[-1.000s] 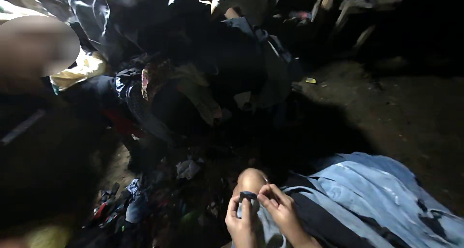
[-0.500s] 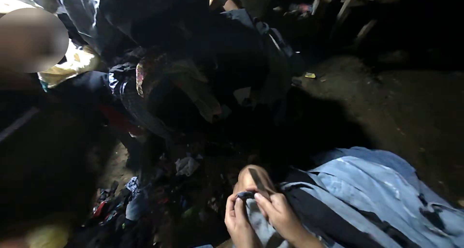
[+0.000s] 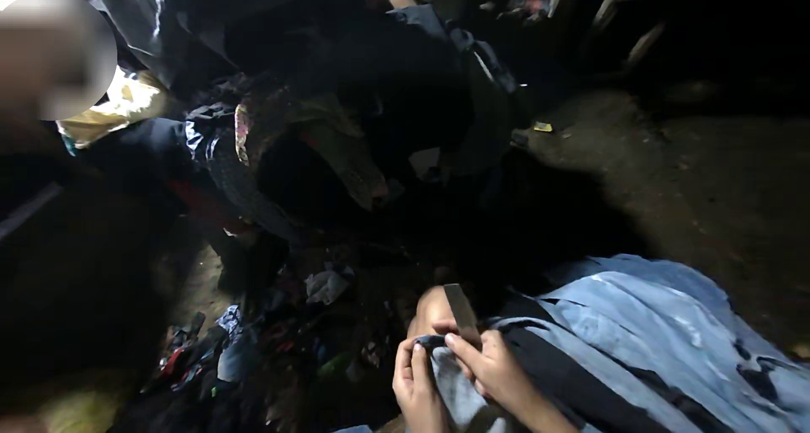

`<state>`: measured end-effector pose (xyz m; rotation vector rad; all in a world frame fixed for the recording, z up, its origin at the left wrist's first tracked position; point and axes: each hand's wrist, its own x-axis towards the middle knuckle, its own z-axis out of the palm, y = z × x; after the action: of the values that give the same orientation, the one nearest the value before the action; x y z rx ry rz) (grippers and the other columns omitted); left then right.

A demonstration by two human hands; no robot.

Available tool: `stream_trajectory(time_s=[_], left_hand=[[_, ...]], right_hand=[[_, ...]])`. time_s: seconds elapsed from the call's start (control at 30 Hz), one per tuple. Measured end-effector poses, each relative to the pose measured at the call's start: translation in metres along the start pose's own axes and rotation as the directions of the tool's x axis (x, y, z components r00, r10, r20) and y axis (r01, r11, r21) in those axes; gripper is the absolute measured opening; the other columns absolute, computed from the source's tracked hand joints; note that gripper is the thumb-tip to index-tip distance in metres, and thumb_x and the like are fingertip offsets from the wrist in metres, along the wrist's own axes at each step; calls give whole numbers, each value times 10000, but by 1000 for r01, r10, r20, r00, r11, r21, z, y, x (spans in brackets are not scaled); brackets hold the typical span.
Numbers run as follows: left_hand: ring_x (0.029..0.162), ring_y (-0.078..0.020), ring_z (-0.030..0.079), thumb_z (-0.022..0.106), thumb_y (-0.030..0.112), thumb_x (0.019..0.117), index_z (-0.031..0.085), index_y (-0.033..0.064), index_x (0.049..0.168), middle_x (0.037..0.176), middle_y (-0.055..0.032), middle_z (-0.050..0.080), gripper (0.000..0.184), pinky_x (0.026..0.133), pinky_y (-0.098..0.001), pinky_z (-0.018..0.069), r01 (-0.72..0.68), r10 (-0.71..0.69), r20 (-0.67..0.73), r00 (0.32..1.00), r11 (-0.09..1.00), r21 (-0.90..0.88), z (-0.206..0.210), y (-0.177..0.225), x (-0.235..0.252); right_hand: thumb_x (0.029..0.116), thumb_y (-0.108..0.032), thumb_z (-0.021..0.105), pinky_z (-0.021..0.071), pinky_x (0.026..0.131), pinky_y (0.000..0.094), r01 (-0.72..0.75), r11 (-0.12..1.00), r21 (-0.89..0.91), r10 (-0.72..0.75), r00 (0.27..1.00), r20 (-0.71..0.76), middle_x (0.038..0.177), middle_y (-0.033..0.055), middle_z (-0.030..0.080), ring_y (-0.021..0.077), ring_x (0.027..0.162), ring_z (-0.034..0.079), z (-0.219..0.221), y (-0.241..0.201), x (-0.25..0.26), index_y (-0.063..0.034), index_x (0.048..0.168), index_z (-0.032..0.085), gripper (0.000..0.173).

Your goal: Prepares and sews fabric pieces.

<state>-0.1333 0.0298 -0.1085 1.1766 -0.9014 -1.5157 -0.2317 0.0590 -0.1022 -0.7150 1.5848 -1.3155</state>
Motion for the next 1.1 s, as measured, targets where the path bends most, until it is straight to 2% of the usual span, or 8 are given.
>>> stream_trajectory(time_s=[0.23,0.4,0.47,0.87,1.1], left_hand=[[719,46,644,402,-44,1003,633,-22,964,788,54,669,236,700,-139,555,-28,29,-20,999,998,51,-1,0,-1],[778,48,641,519,-65,893,649,-32,937,822,37,670,141,752,-138,545,-53,53,6,999,992,114,-1,2,-2],[781,49,641,536,-66,879,646,-33,936,824,37,670,128,756,-141,545,-54,52,18,998,991,124,-1,3,-2],[756,53,618,512,-62,890,631,-16,914,802,42,643,130,731,-125,524,-56,52,34,998,987,151,-2,3,-2],[741,43,637,551,-45,910,635,-41,952,814,17,662,94,718,-140,547,-45,40,28,999,983,180,-1,3,-3]], right_hand=[[990,-107,562,378,421,131,-10,1000,-21,10,1000,8,659,-94,587,-61,449,432,1,-2,-1,-11,1164,701,242],[987,-109,568,375,423,135,-23,1000,-9,23,1000,1,621,-106,559,-60,446,433,-1,0,-2,-17,1168,702,244],[986,-103,568,369,421,136,-22,1000,-3,22,1000,-3,610,-112,550,-59,443,429,-1,1,-2,-17,1167,703,242],[979,-102,563,351,413,137,-4,1000,5,4,1000,-8,597,-118,528,-60,438,411,-1,4,-2,-26,1150,711,239],[982,-110,568,363,420,145,1,1000,-23,-1,1000,-18,597,-109,533,-53,444,422,-1,4,-2,-20,1143,715,236]])
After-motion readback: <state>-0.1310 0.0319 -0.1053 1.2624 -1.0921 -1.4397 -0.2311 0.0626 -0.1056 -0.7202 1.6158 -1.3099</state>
